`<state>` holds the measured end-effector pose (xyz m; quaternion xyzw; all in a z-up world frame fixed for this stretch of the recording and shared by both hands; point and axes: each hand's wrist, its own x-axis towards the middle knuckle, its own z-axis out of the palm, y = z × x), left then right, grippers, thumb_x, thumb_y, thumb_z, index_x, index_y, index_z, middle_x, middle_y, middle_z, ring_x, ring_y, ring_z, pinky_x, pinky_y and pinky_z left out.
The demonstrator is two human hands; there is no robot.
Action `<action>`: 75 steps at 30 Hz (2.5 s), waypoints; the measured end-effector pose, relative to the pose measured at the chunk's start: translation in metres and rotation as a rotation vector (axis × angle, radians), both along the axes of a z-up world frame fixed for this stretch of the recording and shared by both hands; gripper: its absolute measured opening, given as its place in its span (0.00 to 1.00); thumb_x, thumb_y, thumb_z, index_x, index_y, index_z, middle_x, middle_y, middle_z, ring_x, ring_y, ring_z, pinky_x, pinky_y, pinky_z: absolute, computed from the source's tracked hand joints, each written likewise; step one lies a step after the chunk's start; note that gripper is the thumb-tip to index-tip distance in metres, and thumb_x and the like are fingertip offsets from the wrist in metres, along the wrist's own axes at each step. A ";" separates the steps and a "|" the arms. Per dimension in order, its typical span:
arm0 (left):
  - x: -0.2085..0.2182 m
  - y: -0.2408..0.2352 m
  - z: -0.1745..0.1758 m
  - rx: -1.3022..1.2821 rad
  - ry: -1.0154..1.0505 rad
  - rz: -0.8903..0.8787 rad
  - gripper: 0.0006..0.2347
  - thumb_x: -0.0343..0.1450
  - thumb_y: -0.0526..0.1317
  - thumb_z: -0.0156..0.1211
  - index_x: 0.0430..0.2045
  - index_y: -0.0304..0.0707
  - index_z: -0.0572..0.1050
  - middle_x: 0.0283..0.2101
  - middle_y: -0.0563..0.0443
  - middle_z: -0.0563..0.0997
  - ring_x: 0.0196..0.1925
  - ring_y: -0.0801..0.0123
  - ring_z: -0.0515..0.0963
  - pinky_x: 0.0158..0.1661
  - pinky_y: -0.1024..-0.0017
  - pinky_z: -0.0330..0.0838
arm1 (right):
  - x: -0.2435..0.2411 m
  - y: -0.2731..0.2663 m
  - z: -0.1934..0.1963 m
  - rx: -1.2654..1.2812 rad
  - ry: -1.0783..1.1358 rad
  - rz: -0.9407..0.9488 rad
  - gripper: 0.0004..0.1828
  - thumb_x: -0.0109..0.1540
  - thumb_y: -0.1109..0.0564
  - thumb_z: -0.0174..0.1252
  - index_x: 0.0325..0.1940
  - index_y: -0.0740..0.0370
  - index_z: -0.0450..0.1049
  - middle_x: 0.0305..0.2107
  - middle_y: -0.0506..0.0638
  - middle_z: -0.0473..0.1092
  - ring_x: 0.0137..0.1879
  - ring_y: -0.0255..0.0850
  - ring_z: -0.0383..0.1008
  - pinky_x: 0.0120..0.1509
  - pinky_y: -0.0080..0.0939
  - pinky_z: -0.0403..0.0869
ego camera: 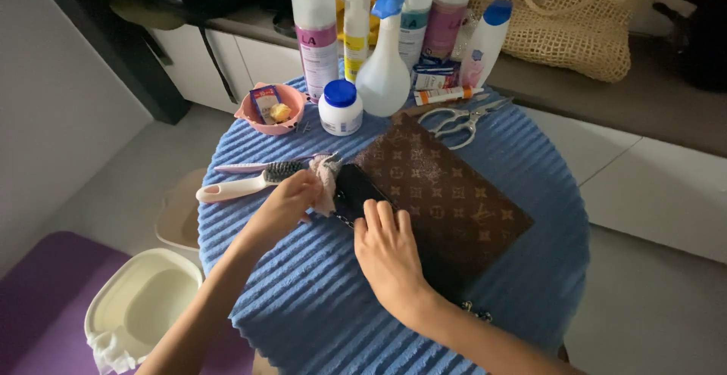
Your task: Cleaning a leather handbag by applying cleaner with a cloth and using a brush for detailing.
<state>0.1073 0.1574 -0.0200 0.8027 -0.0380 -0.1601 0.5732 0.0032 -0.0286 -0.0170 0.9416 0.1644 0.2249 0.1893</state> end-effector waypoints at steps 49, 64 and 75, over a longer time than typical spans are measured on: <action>-0.011 -0.094 0.067 -0.591 0.330 -0.114 0.18 0.76 0.57 0.54 0.21 0.47 0.73 0.18 0.56 0.75 0.16 0.74 0.72 0.21 0.76 0.65 | 0.021 -0.063 0.114 1.126 0.151 0.523 0.11 0.66 0.53 0.52 0.42 0.61 0.77 0.47 0.57 0.71 0.57 0.47 0.71 0.65 0.49 0.70; 0.137 -0.182 0.054 -0.267 -0.233 -0.281 0.19 0.79 0.49 0.51 0.24 0.35 0.78 0.19 0.48 0.76 0.22 0.66 0.81 0.24 0.69 0.77 | 0.140 -0.156 0.123 1.002 0.182 0.157 0.28 0.46 0.71 0.53 0.42 0.43 0.81 0.49 0.48 0.75 0.62 0.55 0.74 0.68 0.57 0.67; 0.102 -0.174 0.088 -0.710 0.215 -0.306 0.20 0.74 0.50 0.61 0.19 0.28 0.75 0.13 0.44 0.71 0.12 0.64 0.75 0.15 0.68 0.70 | 0.137 -0.148 0.138 1.214 0.169 0.005 0.25 0.49 0.69 0.61 0.42 0.41 0.84 0.45 0.49 0.77 0.57 0.58 0.77 0.57 0.52 0.74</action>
